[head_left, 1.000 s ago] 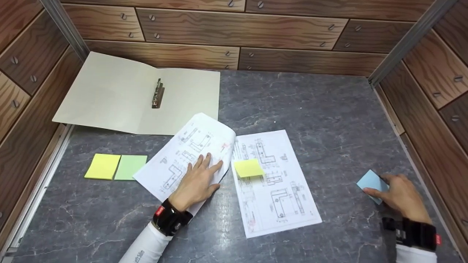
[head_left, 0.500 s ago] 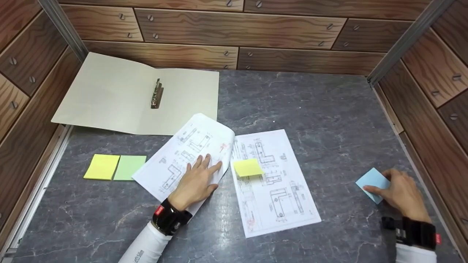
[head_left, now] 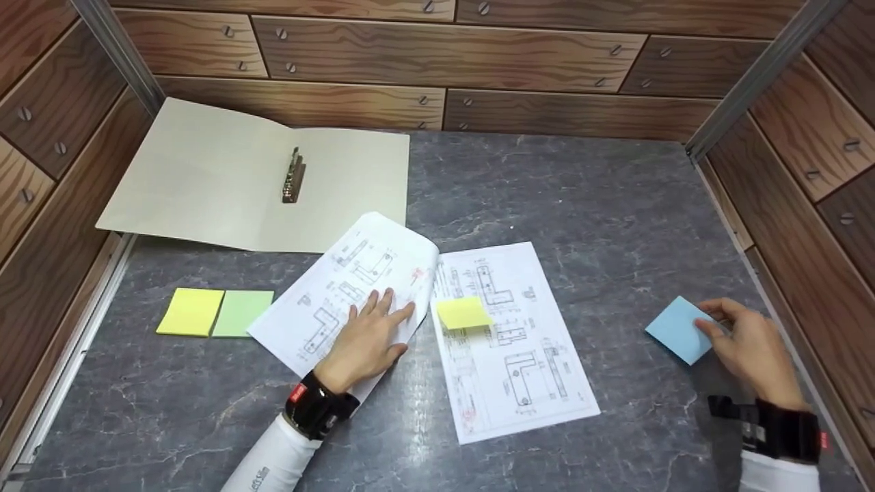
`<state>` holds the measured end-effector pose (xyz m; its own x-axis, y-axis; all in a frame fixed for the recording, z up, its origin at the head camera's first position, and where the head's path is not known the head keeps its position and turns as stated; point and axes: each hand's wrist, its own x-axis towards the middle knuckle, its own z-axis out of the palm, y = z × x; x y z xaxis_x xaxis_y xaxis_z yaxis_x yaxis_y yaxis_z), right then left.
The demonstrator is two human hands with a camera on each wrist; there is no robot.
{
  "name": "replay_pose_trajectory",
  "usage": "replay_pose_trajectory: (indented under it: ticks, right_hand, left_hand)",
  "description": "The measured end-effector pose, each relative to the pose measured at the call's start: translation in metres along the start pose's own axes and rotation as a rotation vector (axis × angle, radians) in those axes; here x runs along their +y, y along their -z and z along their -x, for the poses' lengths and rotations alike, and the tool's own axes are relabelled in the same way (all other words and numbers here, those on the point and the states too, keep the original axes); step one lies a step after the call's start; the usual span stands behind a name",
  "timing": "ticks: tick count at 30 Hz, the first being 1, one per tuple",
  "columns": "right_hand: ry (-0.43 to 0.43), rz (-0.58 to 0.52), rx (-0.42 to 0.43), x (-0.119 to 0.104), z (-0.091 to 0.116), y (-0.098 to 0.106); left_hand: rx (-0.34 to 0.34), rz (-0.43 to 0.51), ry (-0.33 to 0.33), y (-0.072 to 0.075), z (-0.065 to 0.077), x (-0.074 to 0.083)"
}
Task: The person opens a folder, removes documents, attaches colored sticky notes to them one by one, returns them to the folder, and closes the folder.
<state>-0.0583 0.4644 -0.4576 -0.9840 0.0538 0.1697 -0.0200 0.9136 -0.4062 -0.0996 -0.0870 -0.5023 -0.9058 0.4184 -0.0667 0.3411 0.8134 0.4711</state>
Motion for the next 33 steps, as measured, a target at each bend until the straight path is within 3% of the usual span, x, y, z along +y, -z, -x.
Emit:
replay_pose_trajectory:
  ticks: [7, 17, 25, 33]
  right_hand:
    - [0.048, -0.089, 0.029, -0.039, -0.014, -0.011]
    - [0.250, -0.216, 0.058, -0.097, -0.038, -0.046]
    - [0.366, -0.274, -0.002, -0.138, -0.049, -0.079]
    - [0.431, -0.370, -0.081, -0.171, -0.056, -0.094]
  left_hand:
    - [-0.003, -0.008, 0.003, -0.001, 0.000, 0.000]
    - [0.019, 0.007, -0.016, 0.000, 0.000, -0.003]
    - [0.013, 0.019, -0.010, 0.001, 0.000, -0.002]
    - [0.018, 0.050, -0.004, 0.003, 0.001, -0.002]
